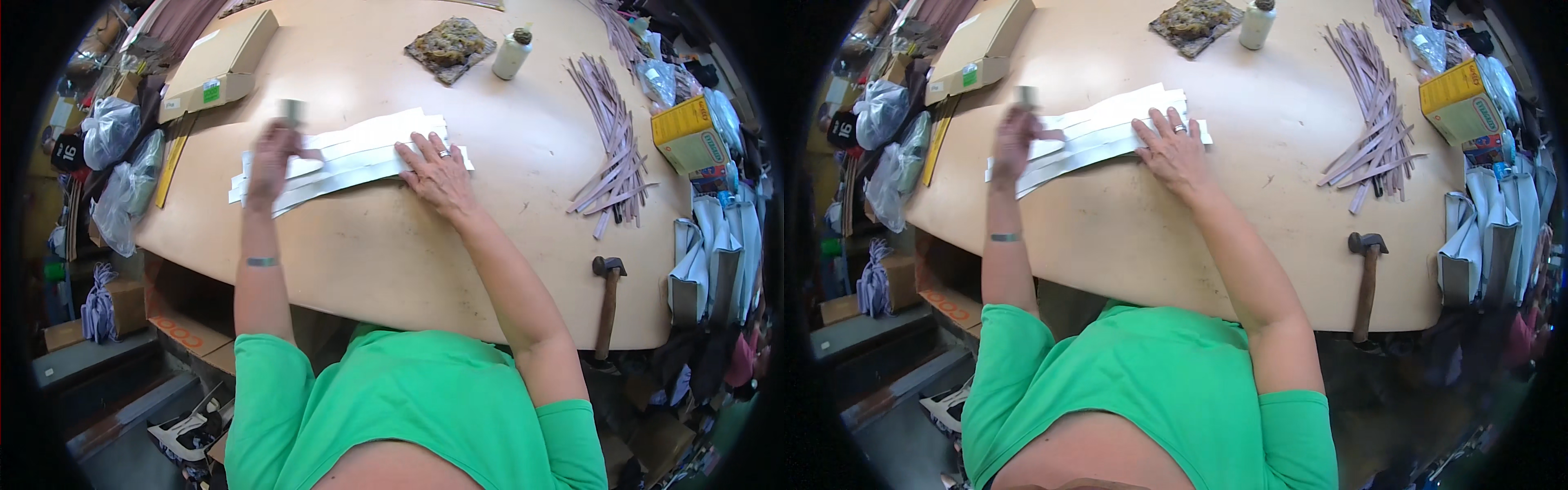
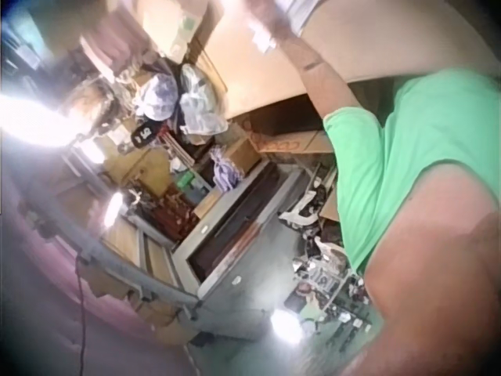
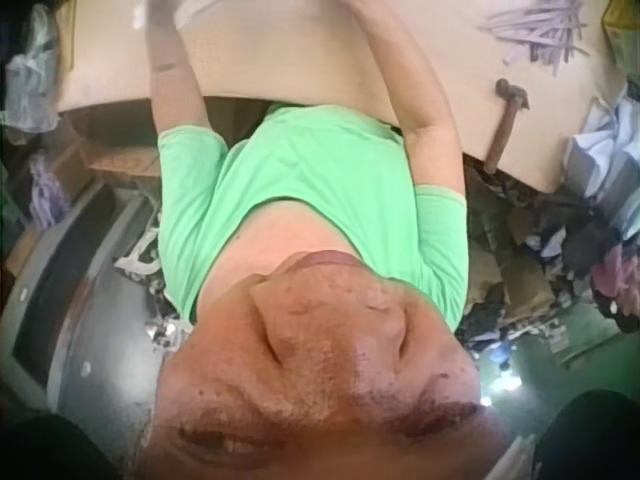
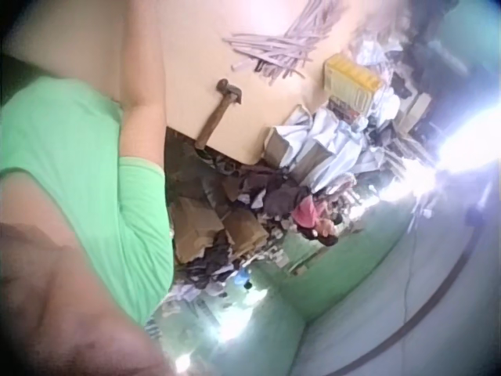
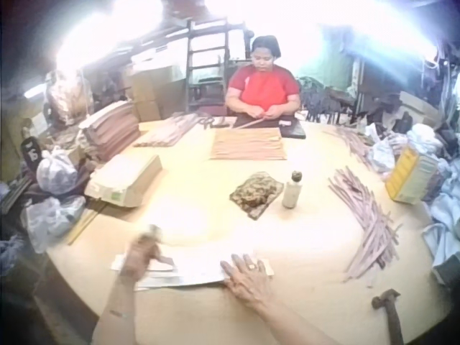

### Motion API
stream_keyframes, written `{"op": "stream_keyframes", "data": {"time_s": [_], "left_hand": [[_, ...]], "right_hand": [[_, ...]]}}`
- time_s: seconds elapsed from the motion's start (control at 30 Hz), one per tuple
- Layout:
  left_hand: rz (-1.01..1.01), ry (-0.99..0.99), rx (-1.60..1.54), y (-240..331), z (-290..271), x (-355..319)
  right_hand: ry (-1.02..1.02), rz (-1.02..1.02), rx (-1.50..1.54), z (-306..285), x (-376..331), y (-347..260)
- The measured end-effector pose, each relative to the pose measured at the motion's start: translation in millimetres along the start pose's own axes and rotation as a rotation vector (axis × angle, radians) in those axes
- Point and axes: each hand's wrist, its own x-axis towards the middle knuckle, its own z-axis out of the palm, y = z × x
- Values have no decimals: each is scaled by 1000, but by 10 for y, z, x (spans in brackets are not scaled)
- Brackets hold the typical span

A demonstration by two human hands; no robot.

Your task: The person uses a hammer to flatten or bond leather strips on a workbench, handling individual strips from a pile and placing them onto other strips before striking them.

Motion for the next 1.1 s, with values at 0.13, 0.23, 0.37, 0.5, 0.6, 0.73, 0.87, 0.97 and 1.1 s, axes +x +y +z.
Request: {"op": "stream_keyframes", "data": {"time_s": [0.13,0.23,0.37,0.5,0.6,0.73,0.87,0.97,1.1], "left_hand": [[185,595,7,869,-1117,-169],[514,1014,415,1450,-1681,-357],[852,1167,725,2101,-1407,-529],[538,588,1164,2206,-742,-542],[245,-47,767,1222,-131,-527],[-68,-486,716,144,1070,-853],[-165,-654,583,-375,1802,-1069],[-130,-713,468,-574,2209,-1179],[86,-738,707,-653,2440,-1237]], "right_hand": [[129,-12,-12,137,-67,33],[102,-13,-31,136,-47,-19],[71,-4,-18,99,-47,-16],[189,-46,-57,-2,-92,-8],[276,-81,147,-109,-289,6],[71,205,1094,-332,-918,-127],[54,388,1015,-467,-1514,66],[200,466,1035,-380,-1830,267],[268,596,984,-490,-2056,411]]}}
